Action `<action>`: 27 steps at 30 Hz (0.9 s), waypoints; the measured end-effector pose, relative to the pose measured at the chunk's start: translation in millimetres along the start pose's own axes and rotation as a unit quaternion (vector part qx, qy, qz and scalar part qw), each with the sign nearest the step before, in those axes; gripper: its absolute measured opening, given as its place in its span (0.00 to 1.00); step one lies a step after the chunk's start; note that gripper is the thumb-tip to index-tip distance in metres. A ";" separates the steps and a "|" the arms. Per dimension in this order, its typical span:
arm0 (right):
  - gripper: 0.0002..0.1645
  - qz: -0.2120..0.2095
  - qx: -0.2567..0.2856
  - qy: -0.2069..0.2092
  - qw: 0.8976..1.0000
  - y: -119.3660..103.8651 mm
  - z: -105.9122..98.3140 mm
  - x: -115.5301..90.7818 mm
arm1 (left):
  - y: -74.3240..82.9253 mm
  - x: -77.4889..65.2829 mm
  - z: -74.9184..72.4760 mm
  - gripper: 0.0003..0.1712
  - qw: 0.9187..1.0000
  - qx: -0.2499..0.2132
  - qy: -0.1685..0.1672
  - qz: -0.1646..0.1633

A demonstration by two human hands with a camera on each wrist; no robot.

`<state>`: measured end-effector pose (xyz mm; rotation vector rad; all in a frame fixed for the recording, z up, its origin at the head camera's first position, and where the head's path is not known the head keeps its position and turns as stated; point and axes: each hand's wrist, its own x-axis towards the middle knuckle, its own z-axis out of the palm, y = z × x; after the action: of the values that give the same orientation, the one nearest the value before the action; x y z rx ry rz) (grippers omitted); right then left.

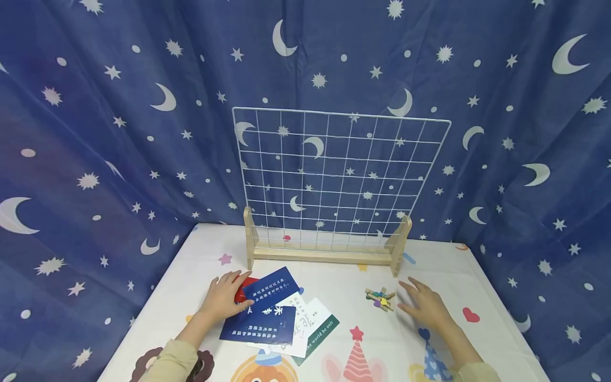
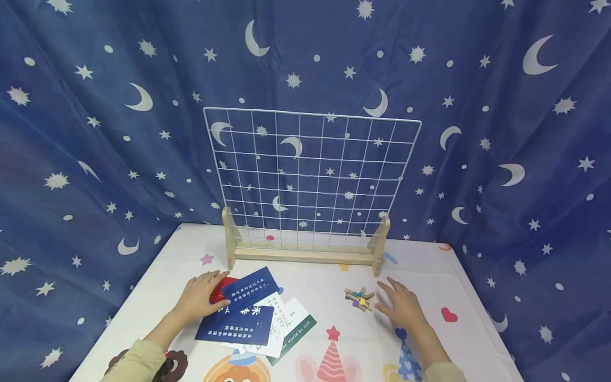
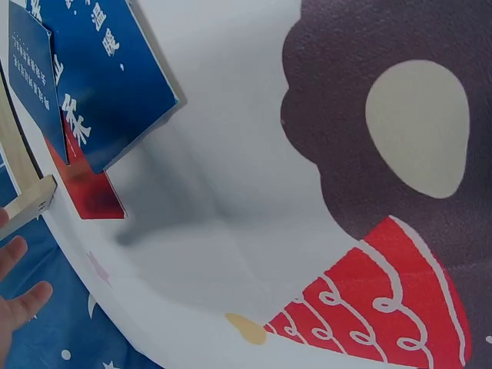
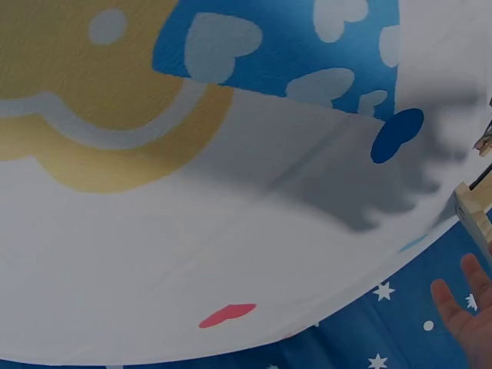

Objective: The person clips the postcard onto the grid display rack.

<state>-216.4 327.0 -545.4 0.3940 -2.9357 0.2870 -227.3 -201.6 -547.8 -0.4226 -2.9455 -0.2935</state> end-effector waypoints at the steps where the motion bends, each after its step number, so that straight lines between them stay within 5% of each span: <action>1: 0.35 0.000 0.001 0.001 1.000 -0.8 -1.1 0.7 | 0.1 0.9 -0.7 0.44 1.000 -0.001 0.001 0.002; 12: 0.22 0.012 0.049 -0.015 0.999 -7.3 -7.7 0.8 | 3.4 -1.6 -5.6 0.34 0.999 -0.019 -0.021 0.017; 27: 0.20 0.041 0.065 -0.055 0.996 -15.6 -7.9 4.6 | 6.7 9.5 -8.0 0.30 0.996 -0.057 -0.062 0.001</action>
<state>-215.4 312.8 -534.3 0.3163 -3.0552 0.4857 -233.4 -194.5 -537.2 -0.4767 -3.0594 -0.4533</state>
